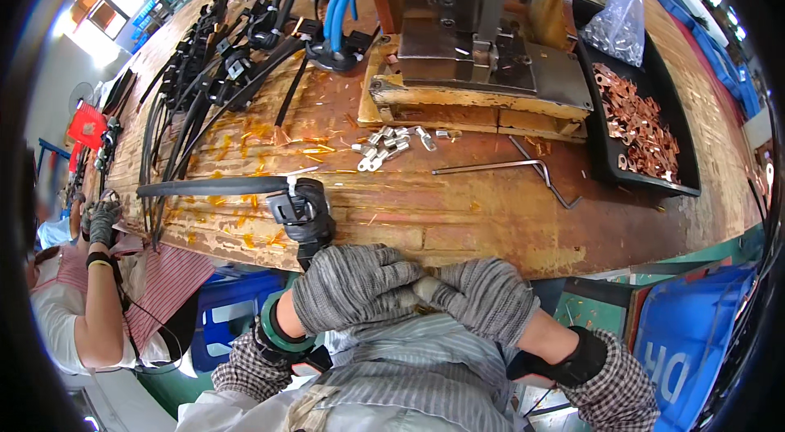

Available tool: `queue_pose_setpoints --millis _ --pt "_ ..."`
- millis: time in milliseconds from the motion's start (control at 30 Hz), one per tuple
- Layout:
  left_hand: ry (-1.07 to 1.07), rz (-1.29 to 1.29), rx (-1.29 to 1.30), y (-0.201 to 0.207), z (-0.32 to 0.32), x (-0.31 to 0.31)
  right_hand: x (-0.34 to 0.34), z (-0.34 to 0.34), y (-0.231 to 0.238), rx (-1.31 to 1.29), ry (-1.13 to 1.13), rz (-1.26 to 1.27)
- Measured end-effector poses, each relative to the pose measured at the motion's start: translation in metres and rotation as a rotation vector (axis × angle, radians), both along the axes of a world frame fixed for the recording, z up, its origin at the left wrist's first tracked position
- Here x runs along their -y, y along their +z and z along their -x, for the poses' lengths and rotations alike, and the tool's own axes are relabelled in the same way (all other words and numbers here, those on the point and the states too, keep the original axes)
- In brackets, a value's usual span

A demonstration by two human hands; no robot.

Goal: Crimping metal terminals onto the ends of heavy electrical cables using a bench-mounted crimping press.

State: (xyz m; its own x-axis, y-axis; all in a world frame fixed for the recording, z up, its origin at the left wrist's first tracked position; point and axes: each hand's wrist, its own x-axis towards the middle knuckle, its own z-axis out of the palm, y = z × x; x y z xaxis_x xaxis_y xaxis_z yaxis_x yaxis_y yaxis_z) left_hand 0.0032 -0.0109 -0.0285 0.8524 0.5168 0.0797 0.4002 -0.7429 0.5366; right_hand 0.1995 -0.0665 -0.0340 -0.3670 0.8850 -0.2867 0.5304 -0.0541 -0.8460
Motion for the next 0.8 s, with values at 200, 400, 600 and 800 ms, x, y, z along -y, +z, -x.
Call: queue_pose_setpoints --millis 200,400,600,800 --pt "0.097 -0.022 0.047 0.001 0.007 -0.007 -0.05 -0.044 0.028 0.219 -0.072 -0.387" --pt "0.102 0.069 0.058 0.003 0.003 -0.009 -0.112 0.007 0.026 0.705 0.239 -0.836" --pt "0.053 -0.038 0.1 -0.014 -0.01 -0.002 -0.135 0.037 0.011 1.002 0.403 -0.835" --pt "-0.01 -0.206 0.015 -0.018 -0.015 -0.005 -0.109 0.006 0.031 0.644 0.137 -0.904"
